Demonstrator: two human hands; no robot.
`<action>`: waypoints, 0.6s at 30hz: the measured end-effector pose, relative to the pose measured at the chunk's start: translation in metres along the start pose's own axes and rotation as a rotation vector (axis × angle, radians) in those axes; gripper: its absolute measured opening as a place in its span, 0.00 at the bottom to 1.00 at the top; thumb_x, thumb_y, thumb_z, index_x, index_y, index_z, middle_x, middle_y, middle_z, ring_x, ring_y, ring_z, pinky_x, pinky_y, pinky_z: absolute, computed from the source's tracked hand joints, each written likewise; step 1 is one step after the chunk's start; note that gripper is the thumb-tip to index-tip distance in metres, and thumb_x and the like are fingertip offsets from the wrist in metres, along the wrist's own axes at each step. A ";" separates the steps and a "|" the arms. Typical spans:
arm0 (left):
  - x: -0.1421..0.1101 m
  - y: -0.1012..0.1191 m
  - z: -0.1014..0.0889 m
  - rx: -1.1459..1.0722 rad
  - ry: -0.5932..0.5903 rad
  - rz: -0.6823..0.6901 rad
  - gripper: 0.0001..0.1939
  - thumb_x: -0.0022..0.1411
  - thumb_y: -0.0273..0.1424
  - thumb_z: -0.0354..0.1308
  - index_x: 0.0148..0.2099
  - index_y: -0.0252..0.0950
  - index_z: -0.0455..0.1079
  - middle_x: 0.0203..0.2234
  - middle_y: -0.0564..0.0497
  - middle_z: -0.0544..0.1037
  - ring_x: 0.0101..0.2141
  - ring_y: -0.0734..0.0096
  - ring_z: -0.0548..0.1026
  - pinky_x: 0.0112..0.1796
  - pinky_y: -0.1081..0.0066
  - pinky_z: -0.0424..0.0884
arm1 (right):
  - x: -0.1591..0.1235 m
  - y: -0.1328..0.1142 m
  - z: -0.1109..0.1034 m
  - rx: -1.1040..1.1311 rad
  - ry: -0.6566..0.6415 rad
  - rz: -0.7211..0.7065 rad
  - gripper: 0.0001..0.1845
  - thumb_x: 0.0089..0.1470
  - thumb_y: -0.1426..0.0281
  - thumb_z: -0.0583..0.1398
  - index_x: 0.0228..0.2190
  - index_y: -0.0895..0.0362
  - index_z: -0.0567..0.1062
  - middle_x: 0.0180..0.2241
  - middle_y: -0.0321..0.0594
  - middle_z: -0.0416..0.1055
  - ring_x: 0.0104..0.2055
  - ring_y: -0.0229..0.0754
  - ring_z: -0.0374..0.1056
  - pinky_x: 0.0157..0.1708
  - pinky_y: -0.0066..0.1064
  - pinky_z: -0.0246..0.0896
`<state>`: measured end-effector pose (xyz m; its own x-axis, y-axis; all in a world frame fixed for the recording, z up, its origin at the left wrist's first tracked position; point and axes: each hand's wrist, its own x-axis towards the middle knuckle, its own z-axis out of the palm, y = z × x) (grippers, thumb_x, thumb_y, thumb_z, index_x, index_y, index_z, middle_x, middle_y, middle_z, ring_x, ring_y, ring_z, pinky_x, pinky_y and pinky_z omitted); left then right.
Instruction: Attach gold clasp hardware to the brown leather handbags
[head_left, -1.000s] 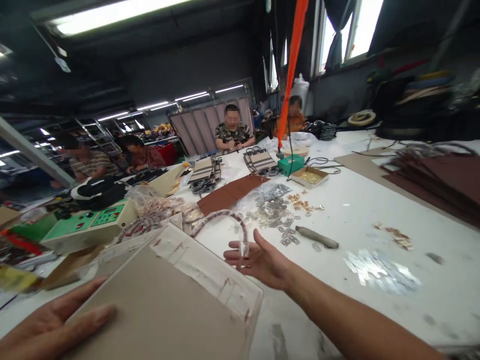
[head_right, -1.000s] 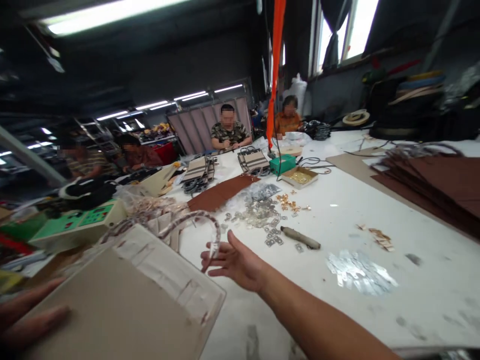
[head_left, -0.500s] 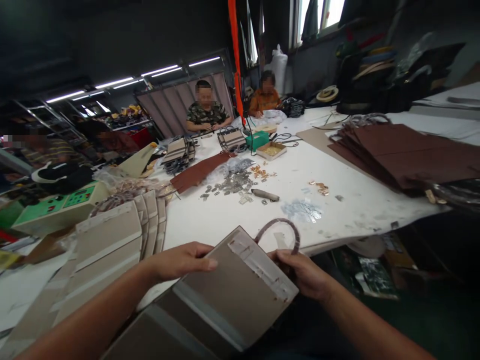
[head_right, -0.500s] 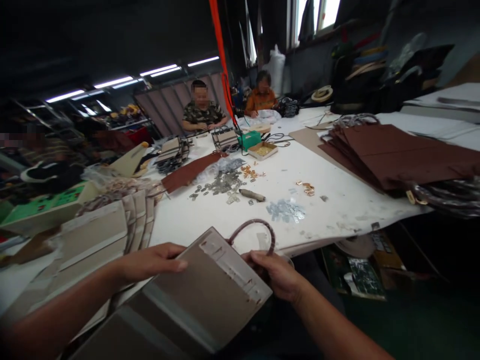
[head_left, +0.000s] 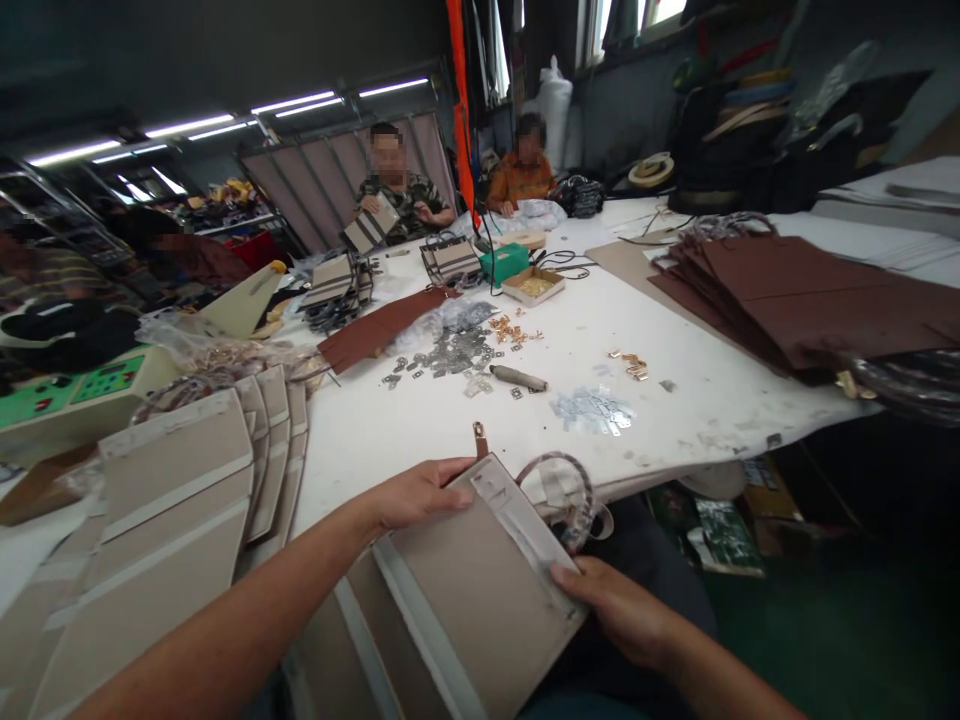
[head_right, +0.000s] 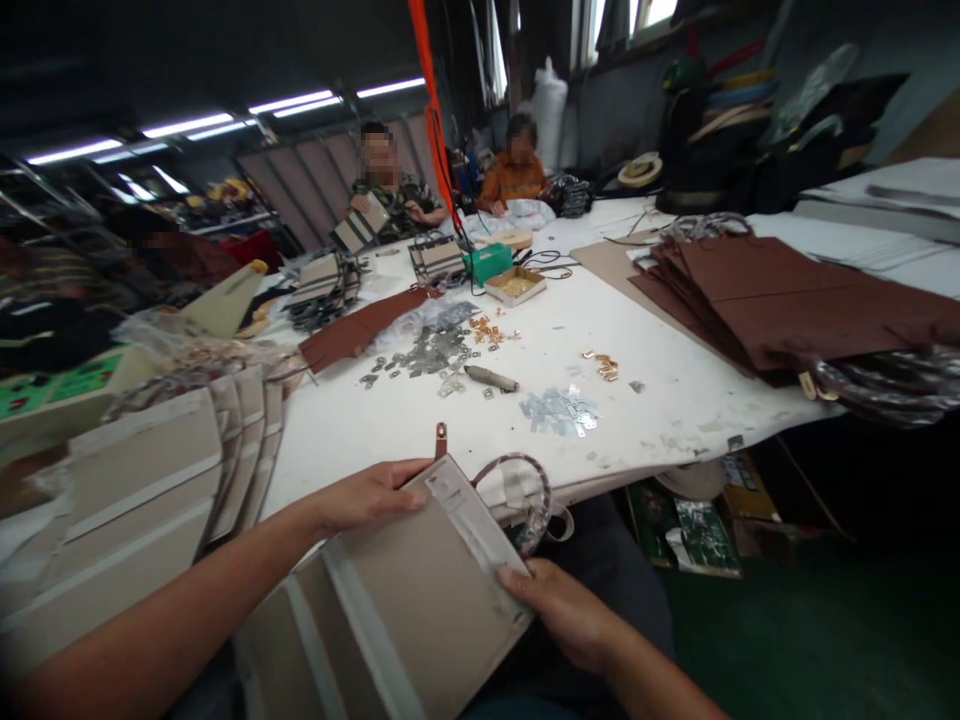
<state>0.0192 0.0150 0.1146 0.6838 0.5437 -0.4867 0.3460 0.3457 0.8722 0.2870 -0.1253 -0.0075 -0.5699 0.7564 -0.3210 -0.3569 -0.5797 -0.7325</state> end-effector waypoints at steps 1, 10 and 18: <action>0.005 0.000 -0.005 0.059 -0.010 0.017 0.36 0.57 0.45 0.69 0.64 0.38 0.69 0.56 0.45 0.77 0.53 0.53 0.75 0.54 0.62 0.69 | 0.001 0.006 0.004 -0.025 0.013 0.007 0.30 0.58 0.47 0.64 0.44 0.63 0.84 0.38 0.51 0.82 0.42 0.55 0.77 0.53 0.47 0.64; 0.045 -0.019 -0.032 0.278 -0.113 -0.001 0.27 0.49 0.36 0.66 0.53 0.39 0.78 0.43 0.57 0.82 0.47 0.59 0.75 0.52 0.68 0.66 | 0.001 0.033 0.026 -0.011 0.195 0.053 0.31 0.58 0.45 0.63 0.41 0.61 0.84 0.37 0.49 0.82 0.43 0.57 0.77 0.50 0.47 0.66; 0.046 -0.028 -0.024 0.701 0.162 0.056 0.24 0.49 0.30 0.60 0.50 0.38 0.79 0.36 0.54 0.82 0.38 0.63 0.76 0.39 0.71 0.67 | 0.005 0.035 0.033 -0.023 0.322 0.120 0.32 0.56 0.43 0.63 0.40 0.61 0.84 0.36 0.49 0.81 0.41 0.56 0.76 0.48 0.44 0.66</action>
<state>0.0260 0.0488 0.0664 0.6271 0.6717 -0.3943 0.6815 -0.2280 0.6955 0.2476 -0.1519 -0.0146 -0.3422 0.7419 -0.5765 -0.2824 -0.6664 -0.6900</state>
